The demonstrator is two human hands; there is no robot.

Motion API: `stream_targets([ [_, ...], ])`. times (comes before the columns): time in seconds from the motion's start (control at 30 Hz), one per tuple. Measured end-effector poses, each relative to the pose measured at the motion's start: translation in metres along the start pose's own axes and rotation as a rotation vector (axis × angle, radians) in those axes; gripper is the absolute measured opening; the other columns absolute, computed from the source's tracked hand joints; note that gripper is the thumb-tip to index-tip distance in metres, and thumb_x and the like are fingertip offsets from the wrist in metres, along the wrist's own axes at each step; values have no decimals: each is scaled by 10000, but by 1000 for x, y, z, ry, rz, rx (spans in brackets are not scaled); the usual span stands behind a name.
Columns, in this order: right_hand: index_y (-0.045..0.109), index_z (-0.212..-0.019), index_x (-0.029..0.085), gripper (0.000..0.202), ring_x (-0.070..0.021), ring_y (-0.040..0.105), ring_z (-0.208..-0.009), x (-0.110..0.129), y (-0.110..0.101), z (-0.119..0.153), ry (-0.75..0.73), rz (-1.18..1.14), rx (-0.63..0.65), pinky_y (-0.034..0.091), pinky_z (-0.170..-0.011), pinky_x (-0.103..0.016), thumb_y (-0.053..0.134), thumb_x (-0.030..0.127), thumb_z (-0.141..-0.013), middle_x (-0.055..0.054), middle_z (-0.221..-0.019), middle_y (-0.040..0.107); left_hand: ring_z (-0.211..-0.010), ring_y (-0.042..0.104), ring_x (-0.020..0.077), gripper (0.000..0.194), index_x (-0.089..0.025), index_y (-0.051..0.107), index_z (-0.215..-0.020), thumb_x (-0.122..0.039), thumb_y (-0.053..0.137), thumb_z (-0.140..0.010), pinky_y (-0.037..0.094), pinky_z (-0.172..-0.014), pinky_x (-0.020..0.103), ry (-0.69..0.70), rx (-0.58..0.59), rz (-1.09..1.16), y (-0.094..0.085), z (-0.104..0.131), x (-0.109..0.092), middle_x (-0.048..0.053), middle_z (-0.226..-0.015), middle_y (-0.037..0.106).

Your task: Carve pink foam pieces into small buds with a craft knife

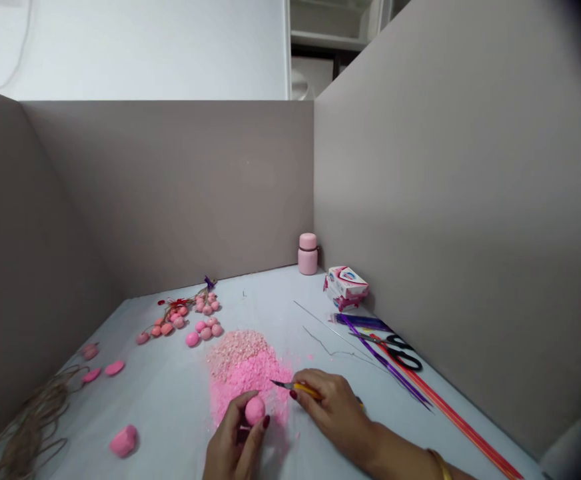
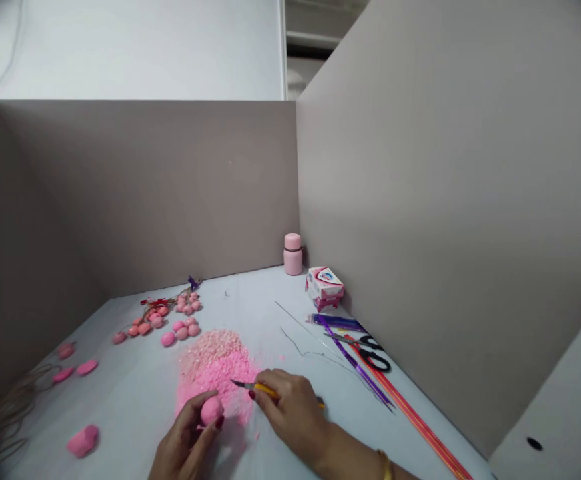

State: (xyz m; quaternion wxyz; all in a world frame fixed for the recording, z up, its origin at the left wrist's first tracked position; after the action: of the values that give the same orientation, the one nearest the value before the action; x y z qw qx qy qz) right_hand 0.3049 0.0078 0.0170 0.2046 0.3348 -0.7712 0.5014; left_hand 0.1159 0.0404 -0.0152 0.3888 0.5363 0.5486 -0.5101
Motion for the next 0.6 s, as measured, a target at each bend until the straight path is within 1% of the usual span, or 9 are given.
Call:
stream_targets([
  [0.07, 627, -812, 197, 239, -159, 586, -665, -2, -1, -2, 6, 4, -22, 404, -630, -248, 462, 302, -950, -15, -739, 646, -560, 590, 164, 412, -217, 676, -968, -556, 677, -732, 442, -569, 277, 31, -68, -39, -2, 0, -3, -23, -684, 676],
  [0.13, 629, -821, 195, 238, -160, 586, -665, -2, -1, -4, 7, 9, -48, 406, -634, -248, 462, 306, -949, -17, -739, 648, -580, 582, 168, 424, -218, 676, -970, -557, 696, -716, 439, -583, 285, 50, -114, -41, -5, 3, -6, -10, -729, 683],
  [0.23, 629, -810, 195, 245, -161, 589, -666, -3, -2, -5, 1, 15, -83, 409, -643, -249, 459, 309, -945, -18, -737, 653, -662, 602, 175, 467, -214, 656, -992, -574, 709, -700, 438, -689, 295, 58, -163, 3, -9, 6, -11, 7, -814, 691],
  [0.3, 629, -796, 194, 253, -165, 595, -672, -3, -3, -6, -1, 19, -107, 410, -650, -252, 458, 311, -941, -21, -737, 657, -696, 628, 174, 488, -215, 621, -1027, -585, 691, -717, 443, -733, 291, 37, -175, 69, -12, 4, -13, -7, -795, 695],
  [0.43, 640, -807, 189, 270, -177, 612, -686, -6, -6, -6, 15, 13, -151, 415, -654, -260, 458, 338, -938, -32, -752, 670, -638, 616, 134, 399, -205, 582, -1003, -523, 669, -778, 482, -642, 247, -59, -107, 261, -22, -7, -25, -37, -725, 704],
  [0.47, 644, -813, 190, 273, -177, 615, -685, -7, -7, -6, 23, 9, -158, 417, -650, -260, 457, 346, -938, -32, -755, 673, -655, 633, 132, 368, -197, 587, -975, -502, 669, -787, 498, -657, 241, -106, -81, 309, -25, -8, -29, -25, -733, 726],
  [0.5, 647, -817, 190, 279, -177, 615, -679, -8, -7, -6, 32, 3, -165, 418, -643, -260, 456, 353, -938, -32, -753, 674, -700, 664, 143, 347, -188, 596, -947, -491, 667, -792, 519, -713, 255, -159, -56, 354, -29, -7, -32, -1, -750, 753],
  [0.57, 650, -810, 191, 297, -176, 610, -658, -10, -7, -7, 50, -7, -173, 416, -622, -260, 452, 371, -940, -29, -734, 674, -776, 708, 183, 359, -181, 621, -883, -511, 686, -758, 534, -789, 306, -241, 8, 423, -35, 2, -37, 58, -789, 788],
  [0.6, 652, -805, 193, 307, -175, 606, -647, -10, -7, -7, 57, -12, -175, 413, -611, -260, 450, 379, -941, -27, -721, 673, -712, 704, 186, 396, -180, 638, -848, -547, 709, -716, 538, -725, 304, -281, 72, 444, -36, 9, -38, 74, -745, 782],
])
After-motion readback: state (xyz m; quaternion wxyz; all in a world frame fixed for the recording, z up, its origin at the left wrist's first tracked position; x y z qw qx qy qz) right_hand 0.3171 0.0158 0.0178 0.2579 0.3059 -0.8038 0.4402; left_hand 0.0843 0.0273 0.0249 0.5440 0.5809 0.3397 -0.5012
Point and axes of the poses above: each hand's wrist, its own z-axis away from the middle knuckle, its own y-axis out of the palm, x = y × z, the point moved 4 cm from there along -z, towards the middle knuckle
